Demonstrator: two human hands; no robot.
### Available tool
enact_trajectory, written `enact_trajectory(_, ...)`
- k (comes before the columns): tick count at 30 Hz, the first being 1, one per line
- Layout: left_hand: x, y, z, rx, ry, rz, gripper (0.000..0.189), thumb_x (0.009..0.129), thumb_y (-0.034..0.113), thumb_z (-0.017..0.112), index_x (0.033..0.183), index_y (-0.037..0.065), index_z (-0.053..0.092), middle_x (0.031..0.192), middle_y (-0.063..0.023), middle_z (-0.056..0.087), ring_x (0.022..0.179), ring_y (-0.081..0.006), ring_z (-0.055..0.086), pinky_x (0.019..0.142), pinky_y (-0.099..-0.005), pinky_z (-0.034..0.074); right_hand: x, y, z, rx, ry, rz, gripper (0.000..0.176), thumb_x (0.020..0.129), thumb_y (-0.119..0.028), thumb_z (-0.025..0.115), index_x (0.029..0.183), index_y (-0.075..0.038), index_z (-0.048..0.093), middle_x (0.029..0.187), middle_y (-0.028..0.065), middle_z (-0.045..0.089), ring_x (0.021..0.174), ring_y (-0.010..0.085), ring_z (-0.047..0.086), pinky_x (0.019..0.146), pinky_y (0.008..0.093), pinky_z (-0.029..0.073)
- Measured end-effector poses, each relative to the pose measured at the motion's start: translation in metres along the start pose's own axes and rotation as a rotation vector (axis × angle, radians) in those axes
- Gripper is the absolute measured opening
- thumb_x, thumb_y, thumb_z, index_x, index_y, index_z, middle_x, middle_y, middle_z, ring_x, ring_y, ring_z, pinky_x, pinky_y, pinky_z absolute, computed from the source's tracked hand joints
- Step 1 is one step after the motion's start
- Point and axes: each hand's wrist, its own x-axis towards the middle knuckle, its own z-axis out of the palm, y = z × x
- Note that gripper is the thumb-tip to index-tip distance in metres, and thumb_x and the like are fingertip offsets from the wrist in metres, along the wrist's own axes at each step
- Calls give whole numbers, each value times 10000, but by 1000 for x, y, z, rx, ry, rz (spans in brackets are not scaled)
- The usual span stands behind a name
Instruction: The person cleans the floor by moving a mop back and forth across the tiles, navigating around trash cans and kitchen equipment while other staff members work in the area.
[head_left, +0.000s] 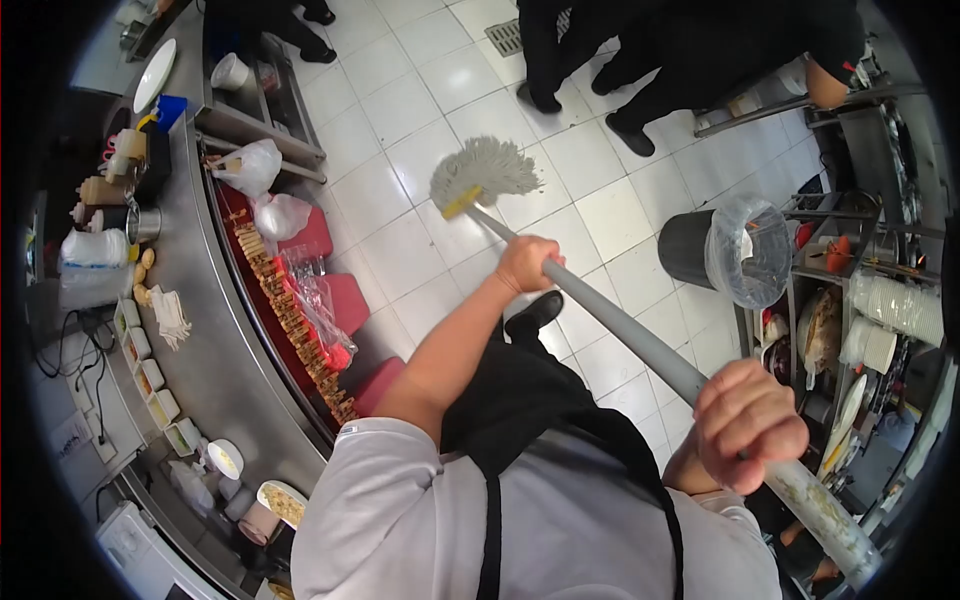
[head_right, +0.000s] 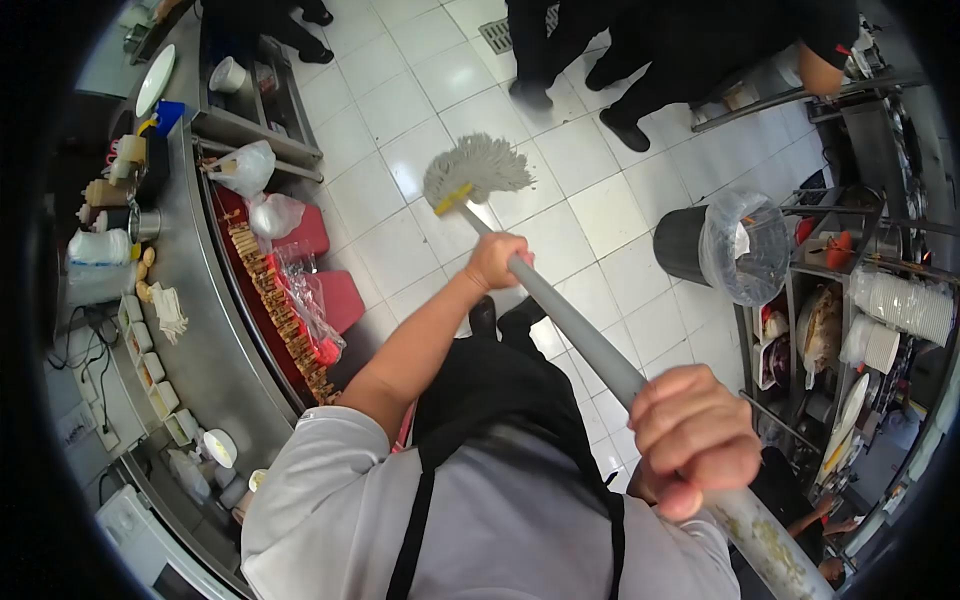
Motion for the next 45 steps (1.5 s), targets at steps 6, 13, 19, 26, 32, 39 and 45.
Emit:
enact_trajectory(6, -19, -109, -70, 171, -26, -72, 180, 663, 162, 728, 634, 91, 565, 666, -149, 603, 661, -358, 595, 620, -449, 475, -62, 82, 42, -87, 74, 60, 304, 975, -286, 592, 800, -112, 414, 521, 5, 485, 423, 170, 479, 510, 362, 474)
enact_trajectory(13, -61, -216, -130, 520, -74, -441, 233, 769, 210, 755, 813, 70, 574, 956, -162, 614, 900, -363, 596, 819, -426, 470, -174, 179, 79, -160, 56, 404, 198, 778, 11, 666, 745, -27, 475, 683, 95, 541, 640, 269, 562, 822, 427, 519)
enact_trajectory(19, -120, -137, -68, 445, 92, -497, 383, 721, 335, 832, 822, 83, 562, 938, -126, 610, 865, -362, 582, 837, -449, 463, -194, 87, 61, -154, -146, 411, 229, 723, 52, 681, 654, -29, 478, 657, 103, 555, 620, 273, 578, 854, 464, 519)
enact_trajectory(26, -176, 79, 59, 260, 229, -321, 435, 690, 407, 848, 674, 54, 594, 673, -129, 601, 618, -309, 584, 607, -399, 488, -184, -122, 11, -20, 70, 440, 277, 737, -16, 694, 629, -52, 442, 569, 75, 504, 514, 224, 492, 588, 406, 488)
enact_trajectory(32, -206, 163, 112, -106, -147, -116, 447, 817, 281, 752, 540, 49, 488, 531, -143, 493, 516, -352, 492, 502, -405, 403, -162, -207, -9, 191, -69, 180, 410, 879, -331, 753, 694, -136, 443, 504, -49, 499, 386, 59, 473, 434, 215, 463)
enact_trajectory(39, -211, 100, 60, -2, -97, 4, 263, 786, 164, 697, 606, 69, 530, 606, -138, 550, 598, -362, 567, 546, -432, 445, -172, -149, 19, 297, -104, 97, 365, 924, -268, 712, 741, -71, 465, 512, 9, 498, 375, 114, 447, 390, 272, 413)
enact_trajectory(45, -225, -54, -25, 346, -21, -262, 89, 717, 128, 715, 708, 93, 633, 778, -123, 662, 779, -355, 630, 715, -444, 511, -228, -23, 46, 0, -73, 301, 163, 889, -26, 578, 738, -45, 518, 603, 59, 520, 537, 217, 520, 520, 376, 451)
